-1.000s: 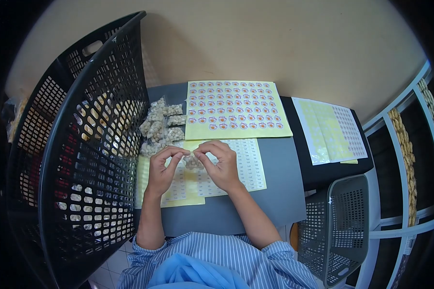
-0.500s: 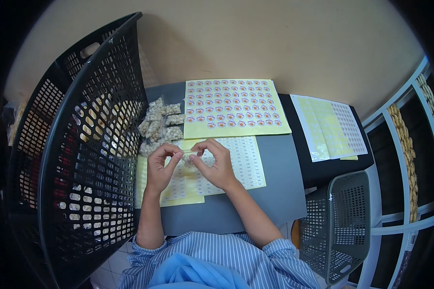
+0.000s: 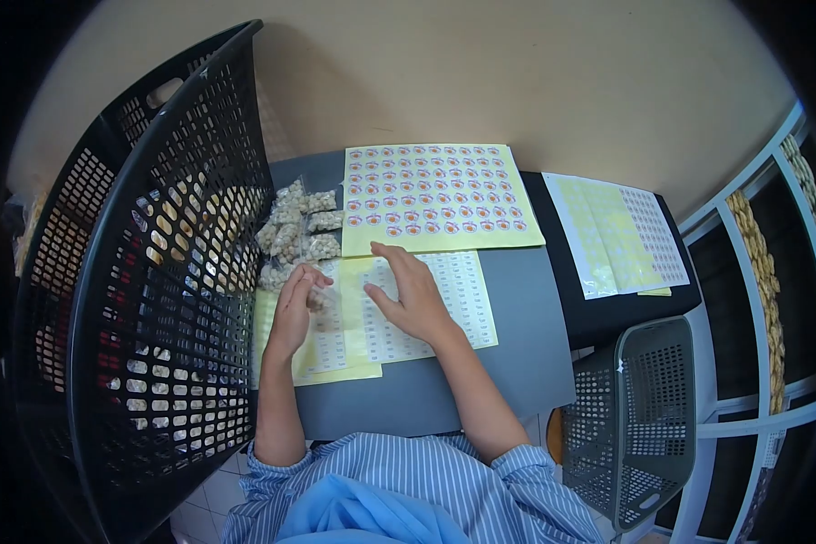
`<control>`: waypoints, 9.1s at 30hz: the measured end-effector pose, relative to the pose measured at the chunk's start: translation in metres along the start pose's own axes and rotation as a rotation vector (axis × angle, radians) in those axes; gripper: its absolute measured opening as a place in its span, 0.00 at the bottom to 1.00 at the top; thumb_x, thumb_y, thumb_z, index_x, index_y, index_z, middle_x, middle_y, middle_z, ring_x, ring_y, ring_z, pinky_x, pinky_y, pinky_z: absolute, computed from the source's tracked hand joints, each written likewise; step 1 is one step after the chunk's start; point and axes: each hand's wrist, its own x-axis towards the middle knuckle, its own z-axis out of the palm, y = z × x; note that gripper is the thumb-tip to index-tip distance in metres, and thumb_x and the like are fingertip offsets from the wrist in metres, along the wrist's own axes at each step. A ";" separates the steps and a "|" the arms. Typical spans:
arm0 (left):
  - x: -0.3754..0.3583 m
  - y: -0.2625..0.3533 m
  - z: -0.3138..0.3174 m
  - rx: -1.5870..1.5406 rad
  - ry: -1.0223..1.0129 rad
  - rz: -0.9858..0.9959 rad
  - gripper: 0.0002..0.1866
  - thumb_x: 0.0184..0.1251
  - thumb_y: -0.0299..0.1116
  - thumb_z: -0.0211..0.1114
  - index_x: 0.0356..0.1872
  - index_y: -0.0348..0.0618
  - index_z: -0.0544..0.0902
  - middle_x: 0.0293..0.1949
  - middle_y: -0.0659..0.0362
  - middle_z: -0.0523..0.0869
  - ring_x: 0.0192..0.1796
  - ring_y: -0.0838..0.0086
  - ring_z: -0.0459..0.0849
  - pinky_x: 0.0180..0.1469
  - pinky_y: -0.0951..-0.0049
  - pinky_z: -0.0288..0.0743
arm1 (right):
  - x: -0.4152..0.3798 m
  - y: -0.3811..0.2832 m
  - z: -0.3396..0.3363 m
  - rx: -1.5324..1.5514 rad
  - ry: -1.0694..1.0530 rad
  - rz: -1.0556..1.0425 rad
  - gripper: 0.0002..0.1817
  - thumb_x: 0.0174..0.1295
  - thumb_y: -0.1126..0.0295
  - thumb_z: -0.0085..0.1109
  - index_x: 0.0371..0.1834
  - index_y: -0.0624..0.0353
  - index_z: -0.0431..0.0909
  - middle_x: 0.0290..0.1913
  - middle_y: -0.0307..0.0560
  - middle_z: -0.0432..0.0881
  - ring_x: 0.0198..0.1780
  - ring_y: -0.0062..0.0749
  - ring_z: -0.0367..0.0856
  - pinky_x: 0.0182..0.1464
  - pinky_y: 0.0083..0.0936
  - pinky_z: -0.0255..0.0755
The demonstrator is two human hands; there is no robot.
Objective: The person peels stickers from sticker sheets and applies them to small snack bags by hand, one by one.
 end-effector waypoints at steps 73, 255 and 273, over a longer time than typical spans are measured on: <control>0.003 -0.017 -0.004 -0.785 -0.266 -0.549 0.13 0.65 0.44 0.50 0.28 0.47 0.73 0.32 0.59 0.78 0.38 0.72 0.76 0.43 0.72 0.70 | -0.006 0.013 0.007 -0.111 -0.084 -0.155 0.06 0.45 0.78 0.62 0.28 0.57 0.81 0.38 0.42 0.80 0.36 0.33 0.81 0.35 0.23 0.76; -0.004 0.019 0.016 0.065 0.058 0.130 0.32 0.51 0.18 0.64 0.59 0.32 0.62 0.28 0.58 0.83 0.37 0.80 0.81 0.46 0.81 0.70 | 0.003 -0.014 -0.002 0.292 0.016 0.109 0.04 0.51 0.74 0.61 0.28 0.64 0.80 0.31 0.47 0.80 0.35 0.30 0.78 0.41 0.23 0.69; -0.003 0.017 0.014 -0.002 -0.009 0.189 0.39 0.51 0.17 0.62 0.64 0.34 0.51 0.29 0.59 0.82 0.36 0.79 0.80 0.47 0.78 0.71 | 0.002 -0.008 0.002 0.345 -0.053 0.101 0.05 0.50 0.73 0.62 0.29 0.62 0.80 0.33 0.47 0.81 0.41 0.35 0.79 0.46 0.26 0.69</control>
